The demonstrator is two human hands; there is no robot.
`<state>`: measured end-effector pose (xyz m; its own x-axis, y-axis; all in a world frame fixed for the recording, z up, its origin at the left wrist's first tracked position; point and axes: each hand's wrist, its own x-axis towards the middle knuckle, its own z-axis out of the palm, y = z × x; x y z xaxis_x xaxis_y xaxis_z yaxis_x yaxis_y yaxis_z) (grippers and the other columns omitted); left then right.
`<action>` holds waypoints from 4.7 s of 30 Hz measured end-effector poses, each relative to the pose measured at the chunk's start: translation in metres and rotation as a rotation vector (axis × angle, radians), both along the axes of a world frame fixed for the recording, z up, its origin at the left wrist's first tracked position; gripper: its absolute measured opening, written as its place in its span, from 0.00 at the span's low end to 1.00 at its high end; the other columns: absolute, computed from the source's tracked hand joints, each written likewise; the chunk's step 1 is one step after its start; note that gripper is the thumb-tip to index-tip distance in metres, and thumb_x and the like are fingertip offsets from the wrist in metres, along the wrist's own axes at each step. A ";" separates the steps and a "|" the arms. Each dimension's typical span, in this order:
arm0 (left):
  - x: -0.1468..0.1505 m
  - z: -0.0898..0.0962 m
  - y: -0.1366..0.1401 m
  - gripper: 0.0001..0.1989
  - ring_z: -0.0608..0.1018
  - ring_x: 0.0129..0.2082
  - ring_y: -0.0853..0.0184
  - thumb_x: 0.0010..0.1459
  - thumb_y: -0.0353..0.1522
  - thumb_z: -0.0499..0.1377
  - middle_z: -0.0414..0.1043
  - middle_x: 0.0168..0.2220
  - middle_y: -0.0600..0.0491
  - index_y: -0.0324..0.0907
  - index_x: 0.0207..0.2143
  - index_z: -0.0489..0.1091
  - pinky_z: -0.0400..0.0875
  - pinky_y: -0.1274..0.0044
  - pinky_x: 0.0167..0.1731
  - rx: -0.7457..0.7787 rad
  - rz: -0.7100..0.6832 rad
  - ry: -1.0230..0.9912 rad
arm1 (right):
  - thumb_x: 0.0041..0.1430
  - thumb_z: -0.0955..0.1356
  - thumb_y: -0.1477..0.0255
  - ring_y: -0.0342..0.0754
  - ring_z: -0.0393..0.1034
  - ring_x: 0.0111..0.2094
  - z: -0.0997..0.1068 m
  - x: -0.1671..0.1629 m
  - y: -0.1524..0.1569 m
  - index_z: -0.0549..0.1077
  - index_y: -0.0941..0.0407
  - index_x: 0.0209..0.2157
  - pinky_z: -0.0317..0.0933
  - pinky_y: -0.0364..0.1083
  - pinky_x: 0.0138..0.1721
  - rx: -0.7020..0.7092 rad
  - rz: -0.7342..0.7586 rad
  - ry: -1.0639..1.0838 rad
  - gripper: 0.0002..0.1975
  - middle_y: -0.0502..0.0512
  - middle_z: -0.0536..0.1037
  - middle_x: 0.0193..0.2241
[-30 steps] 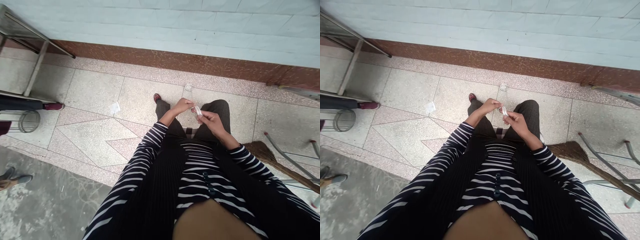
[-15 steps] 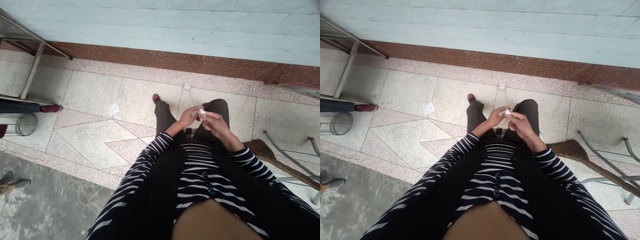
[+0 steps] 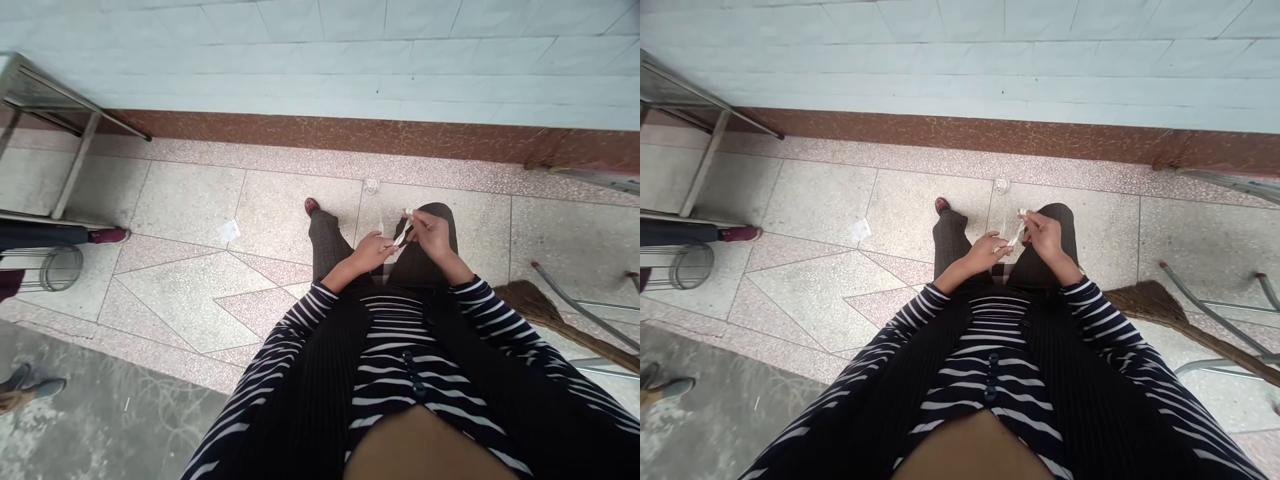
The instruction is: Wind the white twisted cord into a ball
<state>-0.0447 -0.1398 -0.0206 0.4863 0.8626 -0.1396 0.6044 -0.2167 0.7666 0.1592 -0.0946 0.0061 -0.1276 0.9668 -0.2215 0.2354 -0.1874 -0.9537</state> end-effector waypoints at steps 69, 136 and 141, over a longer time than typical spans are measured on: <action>-0.034 -0.002 0.009 0.12 0.84 0.57 0.59 0.75 0.36 0.60 0.86 0.52 0.47 0.43 0.48 0.84 0.60 0.57 0.74 -0.051 0.085 0.030 | 0.58 0.81 0.63 0.46 0.80 0.40 0.074 0.014 -0.021 0.55 0.36 0.80 0.77 0.47 0.38 -0.263 0.667 0.281 0.55 0.62 0.61 0.77; -0.022 0.018 0.048 0.21 0.84 0.49 0.59 0.68 0.48 0.65 0.86 0.42 0.48 0.39 0.39 0.84 0.73 0.68 0.59 -0.232 0.442 -0.652 | 0.62 0.81 0.68 0.40 0.75 0.30 0.087 0.019 -0.011 0.71 0.45 0.72 0.77 0.44 0.34 -0.320 0.779 0.668 0.39 0.58 0.74 0.59; -0.055 0.045 0.054 0.26 0.83 0.47 0.61 0.65 0.53 0.67 0.84 0.38 0.46 0.39 0.31 0.80 0.71 0.70 0.59 -0.314 0.388 -0.748 | 0.62 0.80 0.71 0.36 0.70 0.29 0.076 0.014 -0.011 0.77 0.48 0.68 0.80 0.46 0.36 -0.335 0.805 0.685 0.33 0.52 0.71 0.48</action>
<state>-0.0996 -0.0854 0.0243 0.2274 0.9605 -0.1607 -0.0894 0.1849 0.9787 0.1735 -0.1058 0.0818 -0.8871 0.4510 -0.0981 -0.1538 -0.4893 -0.8584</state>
